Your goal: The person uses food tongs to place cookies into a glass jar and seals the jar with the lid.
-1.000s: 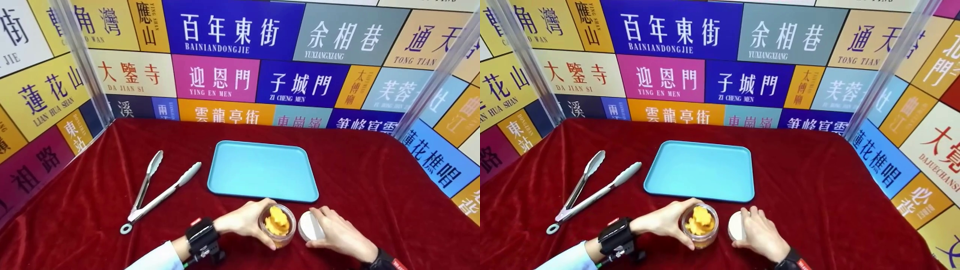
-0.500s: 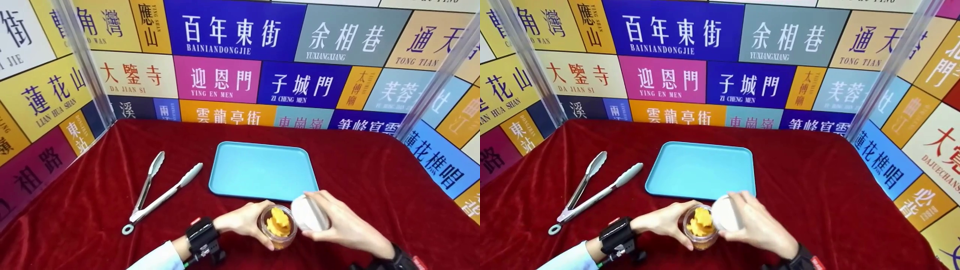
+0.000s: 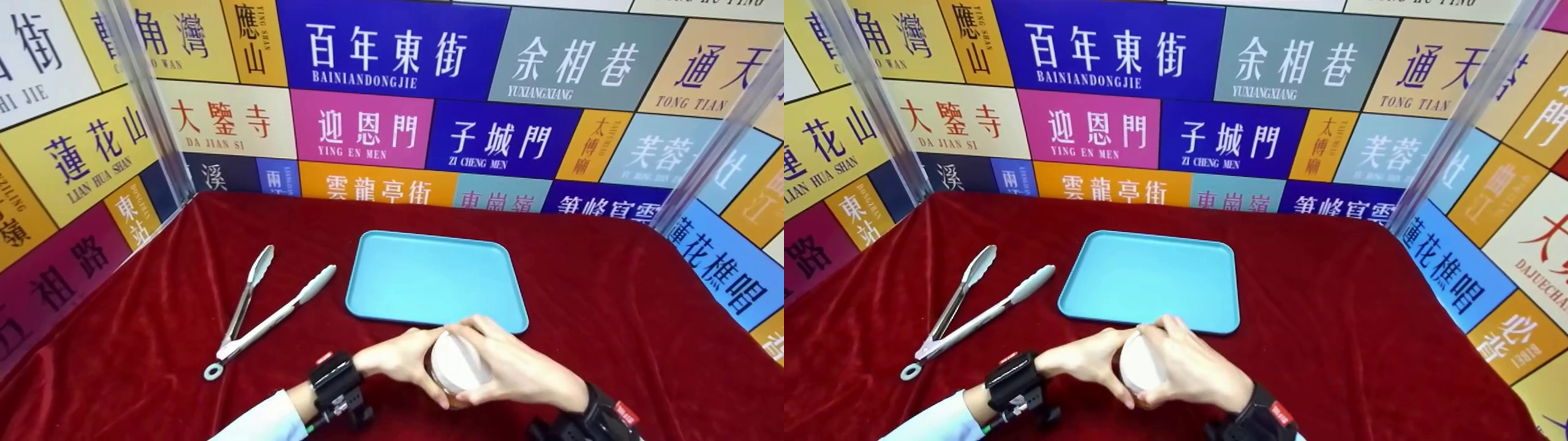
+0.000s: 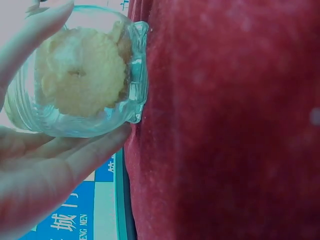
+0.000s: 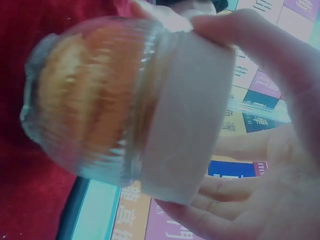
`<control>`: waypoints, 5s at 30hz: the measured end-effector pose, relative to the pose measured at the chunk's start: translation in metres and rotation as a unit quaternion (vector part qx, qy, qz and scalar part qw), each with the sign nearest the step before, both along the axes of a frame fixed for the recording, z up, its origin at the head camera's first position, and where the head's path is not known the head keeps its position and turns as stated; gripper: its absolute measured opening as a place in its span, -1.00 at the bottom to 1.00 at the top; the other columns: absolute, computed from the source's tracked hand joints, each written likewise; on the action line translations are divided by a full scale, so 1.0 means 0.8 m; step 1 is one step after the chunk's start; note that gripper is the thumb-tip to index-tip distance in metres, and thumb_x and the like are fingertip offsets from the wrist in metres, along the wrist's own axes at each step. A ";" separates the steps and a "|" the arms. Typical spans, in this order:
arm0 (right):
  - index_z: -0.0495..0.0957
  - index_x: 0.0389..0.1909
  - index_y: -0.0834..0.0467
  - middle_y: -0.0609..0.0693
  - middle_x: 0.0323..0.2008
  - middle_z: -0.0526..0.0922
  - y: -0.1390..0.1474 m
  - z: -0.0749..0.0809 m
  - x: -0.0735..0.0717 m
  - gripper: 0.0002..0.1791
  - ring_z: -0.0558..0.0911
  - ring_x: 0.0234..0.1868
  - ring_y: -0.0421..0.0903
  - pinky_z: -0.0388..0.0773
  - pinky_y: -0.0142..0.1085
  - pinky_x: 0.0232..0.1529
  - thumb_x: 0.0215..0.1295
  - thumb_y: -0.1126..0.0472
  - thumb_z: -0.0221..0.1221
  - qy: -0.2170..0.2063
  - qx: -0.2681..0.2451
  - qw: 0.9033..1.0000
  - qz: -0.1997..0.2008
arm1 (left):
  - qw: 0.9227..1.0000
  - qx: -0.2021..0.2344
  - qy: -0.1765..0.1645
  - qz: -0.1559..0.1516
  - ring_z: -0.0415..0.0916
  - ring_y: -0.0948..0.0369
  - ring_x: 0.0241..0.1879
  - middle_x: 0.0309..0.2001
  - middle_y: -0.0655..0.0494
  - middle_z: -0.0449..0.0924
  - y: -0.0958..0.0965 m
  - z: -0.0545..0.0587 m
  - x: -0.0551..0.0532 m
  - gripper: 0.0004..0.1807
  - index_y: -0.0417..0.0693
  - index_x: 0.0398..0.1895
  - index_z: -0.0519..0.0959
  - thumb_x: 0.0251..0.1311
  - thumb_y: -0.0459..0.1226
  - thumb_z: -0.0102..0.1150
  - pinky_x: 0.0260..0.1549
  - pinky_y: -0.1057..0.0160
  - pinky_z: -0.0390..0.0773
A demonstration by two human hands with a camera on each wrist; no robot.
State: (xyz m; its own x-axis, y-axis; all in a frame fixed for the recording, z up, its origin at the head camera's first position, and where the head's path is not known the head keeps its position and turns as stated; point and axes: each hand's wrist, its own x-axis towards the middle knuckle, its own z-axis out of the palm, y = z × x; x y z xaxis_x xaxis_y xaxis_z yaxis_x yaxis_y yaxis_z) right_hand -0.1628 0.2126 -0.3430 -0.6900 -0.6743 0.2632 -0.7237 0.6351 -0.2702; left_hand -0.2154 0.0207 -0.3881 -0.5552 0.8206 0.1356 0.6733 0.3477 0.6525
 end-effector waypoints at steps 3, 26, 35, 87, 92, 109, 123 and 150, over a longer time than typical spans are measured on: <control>0.37 0.06 0.08 -0.14 -0.09 0.39 -0.004 0.001 0.000 -0.19 0.36 -0.10 -0.25 0.41 -0.34 -0.19 -0.33 -0.07 0.38 -0.007 0.016 1.000 -0.005 | 1.000 0.004 -0.007 -0.002 0.36 0.41 -0.10 -0.06 0.28 0.46 0.000 -0.001 0.000 -0.07 0.12 0.16 0.27 -0.43 -0.08 0.51 -0.12 0.45 0.33; 0.46 -0.36 0.35 0.08 -0.54 0.50 -0.035 -0.018 0.021 -0.10 0.52 -0.58 0.05 0.43 -0.18 -0.64 -0.26 -0.49 0.09 0.177 0.071 0.956 -0.224 | 0.999 -0.015 0.032 0.022 0.41 0.40 -0.21 -0.17 0.26 0.50 0.000 -0.001 0.004 -0.17 -0.03 0.01 0.40 -0.51 -0.06 0.53 -0.20 0.52 0.35; 0.24 0.20 0.26 0.09 0.15 0.35 -0.001 0.008 0.002 -0.02 0.38 0.12 -0.02 0.37 -0.14 0.03 -0.18 -0.25 0.27 -0.037 0.054 0.998 -0.011 | 0.999 -0.002 0.047 -0.003 0.39 0.41 -0.10 -0.08 0.24 0.49 -0.001 0.000 0.003 -0.09 -0.02 0.13 0.30 -0.44 -0.05 0.50 -0.09 0.47 0.32; 0.47 -0.11 0.17 -0.07 -0.35 0.54 -0.009 -0.022 0.013 -0.18 0.49 -0.49 -0.18 0.39 -0.35 -0.53 -0.40 -0.30 0.31 0.160 0.001 0.982 -0.101 | 0.999 -0.003 0.038 0.007 0.40 0.45 -0.26 -0.21 0.29 0.51 0.000 -0.001 0.005 -0.15 0.00 0.03 0.38 -0.50 -0.07 0.52 -0.26 0.54 0.35; 0.48 -0.10 0.22 -0.01 -0.31 0.56 -0.012 -0.025 0.018 -0.15 0.53 -0.49 -0.10 0.44 -0.25 -0.50 -0.40 -0.30 0.31 0.172 0.000 0.976 -0.136 | 0.999 0.002 0.036 0.010 0.39 0.45 -0.25 -0.21 0.29 0.50 0.000 -0.001 0.006 -0.14 0.01 0.05 0.38 -0.51 -0.08 0.53 -0.26 0.54 0.36; 0.27 0.17 0.23 0.04 0.02 0.39 -0.001 -0.034 0.011 0.03 0.46 -0.04 -0.11 0.47 -0.22 -0.17 -0.26 -0.37 0.23 0.088 -0.033 0.993 -0.074 | 1.000 -0.015 0.022 -0.001 0.38 0.44 -0.16 -0.13 0.30 0.49 0.000 0.000 0.001 -0.17 0.02 0.06 0.37 -0.44 -0.10 0.51 -0.15 0.48 0.33; 0.40 0.05 0.08 -0.17 -0.12 0.48 0.007 -0.046 -0.008 -0.17 0.48 -0.20 -0.26 0.45 -0.35 -0.31 -0.28 -0.29 0.30 0.110 -0.078 0.991 -0.006 | 0.999 0.001 0.049 -0.006 0.37 0.44 -0.12 -0.08 0.29 0.49 -0.002 0.000 0.004 -0.07 0.02 0.14 0.31 -0.47 -0.07 0.52 -0.09 0.45 0.30; 0.43 -0.01 0.02 -0.23 -0.15 0.47 0.001 -0.049 0.002 -0.17 0.49 -0.29 -0.29 0.44 -0.38 -0.41 -0.37 -0.33 0.31 0.132 -0.086 0.985 -0.068 | 0.999 -0.005 0.031 0.028 0.38 0.44 -0.20 -0.17 0.34 0.50 -0.002 -0.002 0.009 -0.14 0.02 0.06 0.37 -0.48 -0.08 0.52 -0.12 0.42 0.27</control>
State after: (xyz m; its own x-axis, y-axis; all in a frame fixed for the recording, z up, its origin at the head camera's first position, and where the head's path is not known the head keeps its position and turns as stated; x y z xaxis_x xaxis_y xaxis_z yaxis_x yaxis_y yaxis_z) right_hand -0.1611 0.2131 -0.3826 -0.6634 -0.5103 0.5472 -0.6942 0.6926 -0.1958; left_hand -0.2085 0.0189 -0.3894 -0.5907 0.7900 0.1643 0.6922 0.3915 0.6063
